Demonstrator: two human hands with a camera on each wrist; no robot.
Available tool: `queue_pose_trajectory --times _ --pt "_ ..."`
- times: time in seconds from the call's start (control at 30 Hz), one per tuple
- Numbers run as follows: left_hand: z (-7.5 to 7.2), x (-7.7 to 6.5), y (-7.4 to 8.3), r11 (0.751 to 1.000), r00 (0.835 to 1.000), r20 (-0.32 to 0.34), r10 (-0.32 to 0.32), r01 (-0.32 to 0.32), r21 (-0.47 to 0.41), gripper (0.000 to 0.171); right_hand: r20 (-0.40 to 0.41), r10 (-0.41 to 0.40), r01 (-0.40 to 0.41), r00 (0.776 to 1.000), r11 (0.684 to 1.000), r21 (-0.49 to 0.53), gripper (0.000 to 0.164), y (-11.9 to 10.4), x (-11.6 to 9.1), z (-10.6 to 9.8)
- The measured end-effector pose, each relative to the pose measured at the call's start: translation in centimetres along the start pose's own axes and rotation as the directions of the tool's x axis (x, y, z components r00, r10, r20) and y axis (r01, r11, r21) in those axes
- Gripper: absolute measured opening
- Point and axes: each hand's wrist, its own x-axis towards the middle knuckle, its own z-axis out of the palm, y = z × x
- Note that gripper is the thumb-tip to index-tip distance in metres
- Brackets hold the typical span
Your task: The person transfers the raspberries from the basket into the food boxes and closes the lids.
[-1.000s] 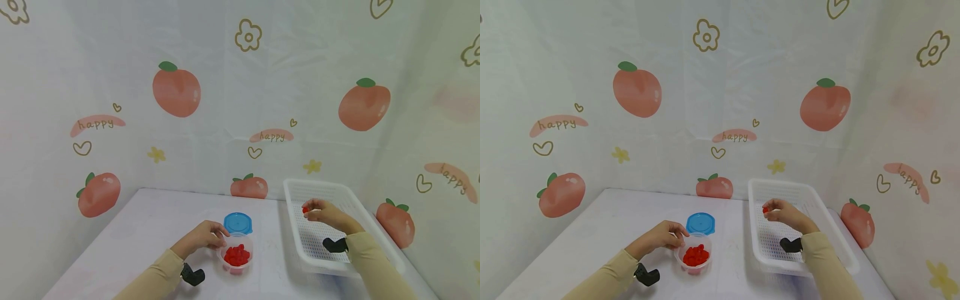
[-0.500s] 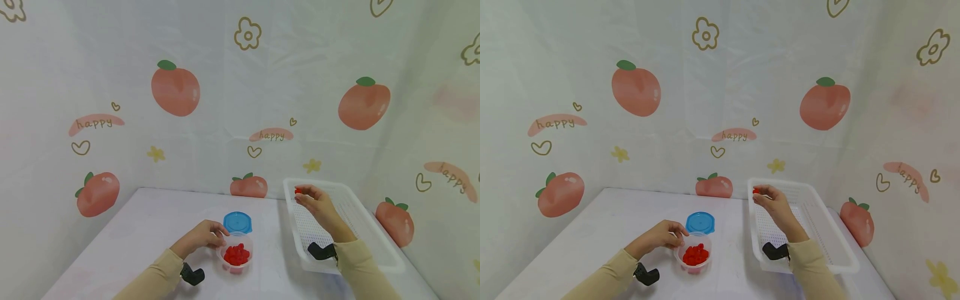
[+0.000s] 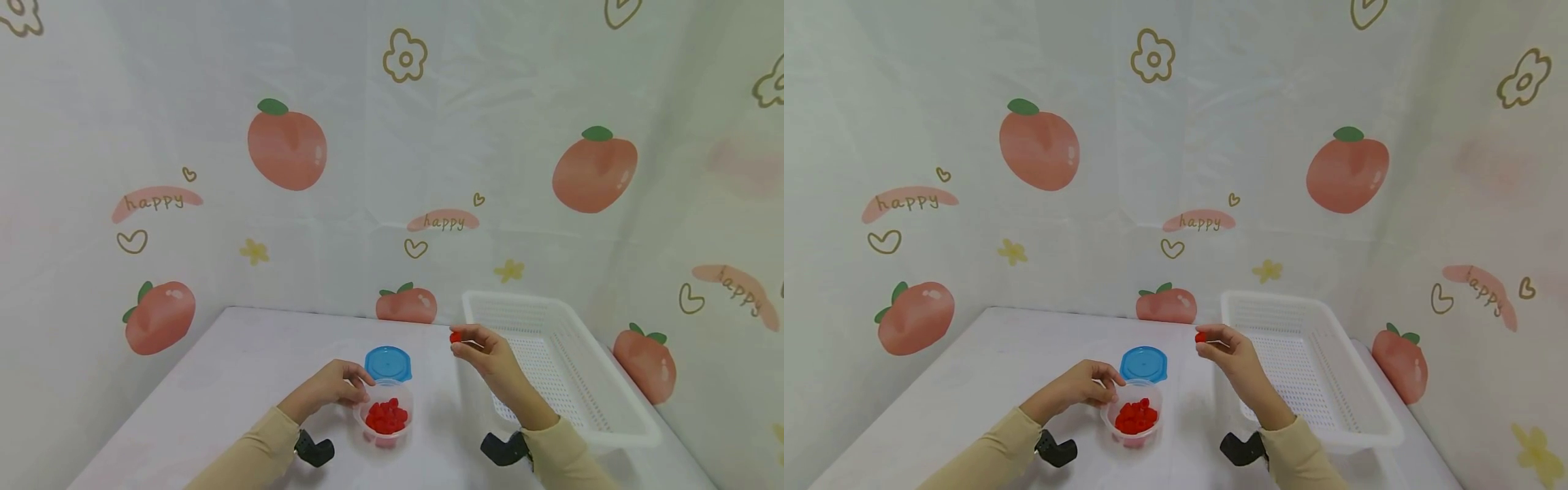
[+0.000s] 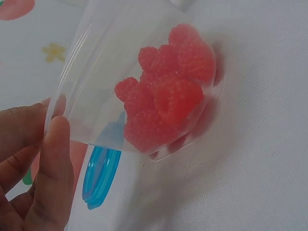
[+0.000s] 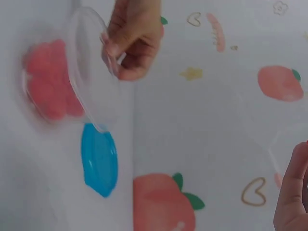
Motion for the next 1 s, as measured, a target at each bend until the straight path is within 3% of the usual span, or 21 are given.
queue_pose_trajectory --times 0.23,0.43,0.57,1.0 --pt "0.0 0.0 -0.1 1.000 1.000 -0.001 -0.001 0.001 -0.007 0.023 0.015 0.062 -0.060 0.998 0.995 -0.081 0.039 1.4 -0.6 2.7" --pt "0.1 0.0 0.0 1.000 1.000 0.002 0.003 -0.003 -0.008 0.023 0.060 0.117 -0.113 0.991 0.992 -0.063 0.041 3.2 -1.0 4.2" --pt "0.1 -0.1 0.1 1.000 1.000 -0.002 0.004 -0.004 -0.002 0.022 0.086 0.122 -0.117 0.989 0.991 -0.059 0.041 4.6 -1.3 4.9" --pt "0.2 0.0 0.0 1.000 1.000 -0.021 -0.008 0.008 0.010 0.024 0.092 0.189 -0.169 0.978 0.968 -0.186 0.039 7.3 -1.8 6.2"
